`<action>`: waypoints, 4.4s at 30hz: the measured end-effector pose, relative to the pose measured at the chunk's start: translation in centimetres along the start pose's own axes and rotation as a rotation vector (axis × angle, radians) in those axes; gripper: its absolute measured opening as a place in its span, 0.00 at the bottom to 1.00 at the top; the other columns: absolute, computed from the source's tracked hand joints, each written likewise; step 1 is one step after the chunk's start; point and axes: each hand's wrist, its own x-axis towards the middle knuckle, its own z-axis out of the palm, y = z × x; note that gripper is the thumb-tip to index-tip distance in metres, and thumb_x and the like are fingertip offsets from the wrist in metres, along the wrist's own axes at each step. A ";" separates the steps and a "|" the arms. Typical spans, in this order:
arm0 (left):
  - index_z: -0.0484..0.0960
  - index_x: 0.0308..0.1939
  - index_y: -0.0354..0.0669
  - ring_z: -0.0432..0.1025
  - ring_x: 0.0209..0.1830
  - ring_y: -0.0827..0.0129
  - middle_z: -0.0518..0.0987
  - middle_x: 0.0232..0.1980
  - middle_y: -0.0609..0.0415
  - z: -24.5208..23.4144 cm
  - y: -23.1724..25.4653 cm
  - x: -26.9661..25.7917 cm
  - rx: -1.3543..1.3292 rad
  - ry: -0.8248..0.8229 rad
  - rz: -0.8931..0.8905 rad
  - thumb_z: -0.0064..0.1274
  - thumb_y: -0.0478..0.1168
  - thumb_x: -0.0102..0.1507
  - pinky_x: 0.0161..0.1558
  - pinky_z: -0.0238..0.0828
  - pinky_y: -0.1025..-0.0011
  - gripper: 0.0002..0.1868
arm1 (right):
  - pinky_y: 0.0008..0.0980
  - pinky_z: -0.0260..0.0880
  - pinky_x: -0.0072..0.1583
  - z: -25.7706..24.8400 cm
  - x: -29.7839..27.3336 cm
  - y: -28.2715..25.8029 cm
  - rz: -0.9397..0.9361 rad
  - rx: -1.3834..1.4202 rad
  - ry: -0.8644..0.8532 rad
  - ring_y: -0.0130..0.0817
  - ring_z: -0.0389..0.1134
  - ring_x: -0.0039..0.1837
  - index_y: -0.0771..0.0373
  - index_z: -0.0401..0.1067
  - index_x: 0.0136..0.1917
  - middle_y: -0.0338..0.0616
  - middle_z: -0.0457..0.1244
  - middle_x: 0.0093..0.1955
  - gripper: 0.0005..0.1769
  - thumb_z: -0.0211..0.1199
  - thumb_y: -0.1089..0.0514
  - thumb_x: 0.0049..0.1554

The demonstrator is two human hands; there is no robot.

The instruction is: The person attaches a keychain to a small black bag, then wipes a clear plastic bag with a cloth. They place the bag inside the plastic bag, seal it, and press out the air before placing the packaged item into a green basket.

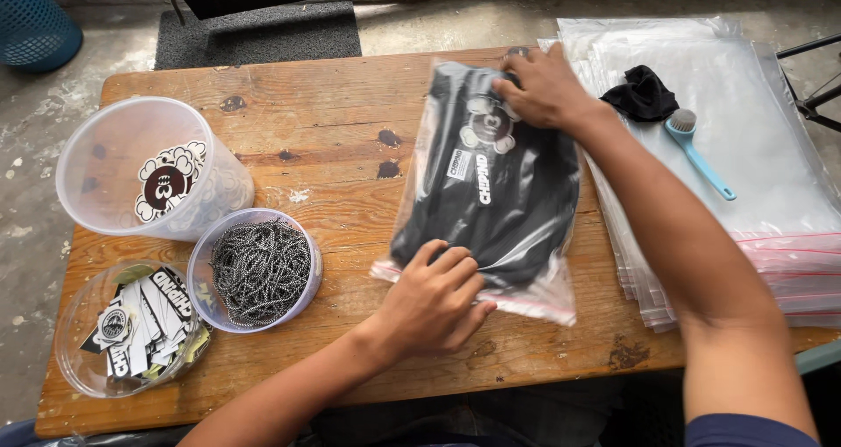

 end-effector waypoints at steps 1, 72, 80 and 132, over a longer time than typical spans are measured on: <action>0.75 0.31 0.41 0.69 0.45 0.56 0.72 0.35 0.49 -0.5 -0.1 0.1 -0.005 -0.001 0.004 0.50 0.48 0.66 0.54 0.63 0.56 0.15 | 0.59 0.51 0.66 -0.9 -0.9 0.5 0.007 0.000 -0.001 0.61 0.47 0.71 0.56 0.61 0.73 0.64 0.57 0.69 0.35 0.39 0.34 0.64; 0.56 0.76 0.31 0.49 0.81 0.50 0.56 0.79 0.35 3.4 -8.1 3.1 0.030 0.014 -0.127 0.30 0.47 0.71 0.77 0.41 0.60 0.33 | 0.71 0.40 0.73 8.1 -17.8 -7.3 -0.163 0.179 0.294 0.71 0.33 0.82 0.73 0.37 0.81 0.74 0.33 0.82 0.71 0.65 0.25 0.46; 0.57 0.75 0.30 0.51 0.80 0.51 0.59 0.77 0.35 4.2 -8.5 2.5 0.128 -0.054 -0.122 0.33 0.49 0.69 0.76 0.42 0.60 0.34 | 0.68 0.46 0.73 9.3 -17.4 -7.1 -0.165 0.000 0.303 0.68 0.35 0.83 0.76 0.41 0.79 0.73 0.35 0.82 0.75 0.63 0.18 0.43; 0.63 0.74 0.53 0.56 0.77 0.41 0.62 0.78 0.50 5.1 -9.9 2.6 0.027 -0.007 -0.278 0.39 0.55 0.69 0.75 0.48 0.49 0.30 | 0.67 0.43 0.75 11.8 -21.2 -8.8 -0.240 -0.435 0.399 0.71 0.37 0.82 0.65 0.49 0.79 0.75 0.41 0.80 0.59 0.43 0.18 0.53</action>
